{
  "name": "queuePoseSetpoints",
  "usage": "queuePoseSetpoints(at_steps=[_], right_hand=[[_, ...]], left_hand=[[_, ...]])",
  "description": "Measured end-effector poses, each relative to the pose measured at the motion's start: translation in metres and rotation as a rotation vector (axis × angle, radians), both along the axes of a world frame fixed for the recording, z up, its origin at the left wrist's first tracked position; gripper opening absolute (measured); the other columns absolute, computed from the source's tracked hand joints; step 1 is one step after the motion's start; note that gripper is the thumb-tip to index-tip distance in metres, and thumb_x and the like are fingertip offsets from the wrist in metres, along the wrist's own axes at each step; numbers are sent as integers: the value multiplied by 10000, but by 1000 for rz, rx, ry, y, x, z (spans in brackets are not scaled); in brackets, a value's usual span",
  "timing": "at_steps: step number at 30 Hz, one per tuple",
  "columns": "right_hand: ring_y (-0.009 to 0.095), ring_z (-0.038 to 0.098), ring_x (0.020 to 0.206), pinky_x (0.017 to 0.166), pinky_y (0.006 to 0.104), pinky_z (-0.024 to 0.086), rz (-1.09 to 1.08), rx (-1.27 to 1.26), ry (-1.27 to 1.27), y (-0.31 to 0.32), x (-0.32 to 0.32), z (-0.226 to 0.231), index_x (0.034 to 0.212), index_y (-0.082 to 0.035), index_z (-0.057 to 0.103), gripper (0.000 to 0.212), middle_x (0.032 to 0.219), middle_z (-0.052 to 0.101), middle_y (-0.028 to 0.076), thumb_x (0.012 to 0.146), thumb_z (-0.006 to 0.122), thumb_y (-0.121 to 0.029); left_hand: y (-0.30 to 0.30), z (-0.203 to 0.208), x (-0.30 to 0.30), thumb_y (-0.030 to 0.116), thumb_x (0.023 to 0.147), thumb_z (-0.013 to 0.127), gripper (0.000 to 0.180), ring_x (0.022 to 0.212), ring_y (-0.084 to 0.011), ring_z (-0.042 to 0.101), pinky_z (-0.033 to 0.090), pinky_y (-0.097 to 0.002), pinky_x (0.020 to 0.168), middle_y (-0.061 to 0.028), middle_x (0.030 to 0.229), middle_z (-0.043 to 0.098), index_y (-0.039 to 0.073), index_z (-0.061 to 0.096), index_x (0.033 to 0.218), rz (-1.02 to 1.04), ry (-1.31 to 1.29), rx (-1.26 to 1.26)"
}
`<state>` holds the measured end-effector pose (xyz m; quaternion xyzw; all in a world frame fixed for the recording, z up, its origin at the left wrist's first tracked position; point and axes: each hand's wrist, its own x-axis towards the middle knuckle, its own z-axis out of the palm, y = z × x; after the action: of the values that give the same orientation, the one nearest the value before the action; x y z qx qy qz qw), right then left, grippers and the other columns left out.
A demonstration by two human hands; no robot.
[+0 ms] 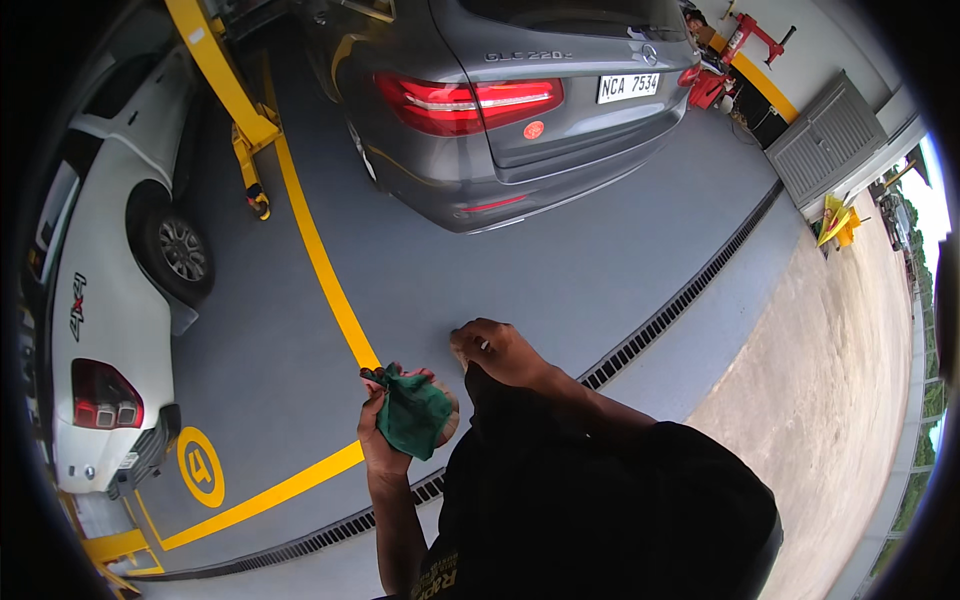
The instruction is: The person wipes a yellow car lift arm with a cloth and applies a liquid from a small bottle. They then walk to a tool chest, open a drawer, and clean a socket wrench with a spray and cloth before placing it back in the drawer.
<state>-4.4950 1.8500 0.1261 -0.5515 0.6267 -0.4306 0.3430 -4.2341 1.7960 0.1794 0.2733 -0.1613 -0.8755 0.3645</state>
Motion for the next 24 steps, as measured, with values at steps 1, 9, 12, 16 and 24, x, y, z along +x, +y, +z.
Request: queuePoseSetpoints(at_steps=[1, 9, 12, 16, 24], right_hand=[[303, 802, 1025, 891, 395, 639, 32, 34, -12, -26, 2, -12, 1258, -18, 756, 224, 1127, 789, 171, 1079, 705, -142], [341, 815, 954, 865, 434, 641, 243, 71, 170, -284, 84, -62, 1159, 13, 744, 169, 1093, 810, 195, 1054, 711, -116], [352, 807, 954, 864, 450, 641, 426, 151, 73, -377, 167, -39, 1206, 6, 719, 217, 1115, 794, 211, 1069, 722, -163], [356, 764, 1090, 968, 470, 607, 767, 68, 370, -482, 234, -10, 1291, -30, 694, 300, 1206, 754, 169, 1104, 676, -263], [345, 742, 1161, 1000, 478, 606, 1146, 187, 777, -636, 358, -71, 1337, -43, 697, 378, 1230, 758, 150, 1083, 666, -321]], left_hand=[[-31, -44, 29, 264, 1022, 704, 355, 1186, -305, 707, 517, -589, 1140, -105, 1195, 704, 94, 642, 1328, 124, -36, -53], [-173, -334, 282, 378, 1131, 589, 396, 1120, -445, 761, 603, -544, 950, -256, 1145, 774, 56, 632, 1358, -367, -1888, -811], [-119, -360, 393, 459, 1172, 362, 459, 1186, -496, 708, 558, -595, 974, -315, 1285, 729, 165, 659, 1361, -1030, -1678, -248], [-95, -299, 369, 456, 1094, 625, 487, 1164, -384, 753, 573, -481, 991, -220, 1242, 785, 24, 708, 1303, -87, -1536, 22], [-120, -319, 425, 263, 994, 696, 395, 1183, -295, 759, 565, -410, 995, -228, 1190, 808, -47, 754, 1230, -120, -1453, 695]])
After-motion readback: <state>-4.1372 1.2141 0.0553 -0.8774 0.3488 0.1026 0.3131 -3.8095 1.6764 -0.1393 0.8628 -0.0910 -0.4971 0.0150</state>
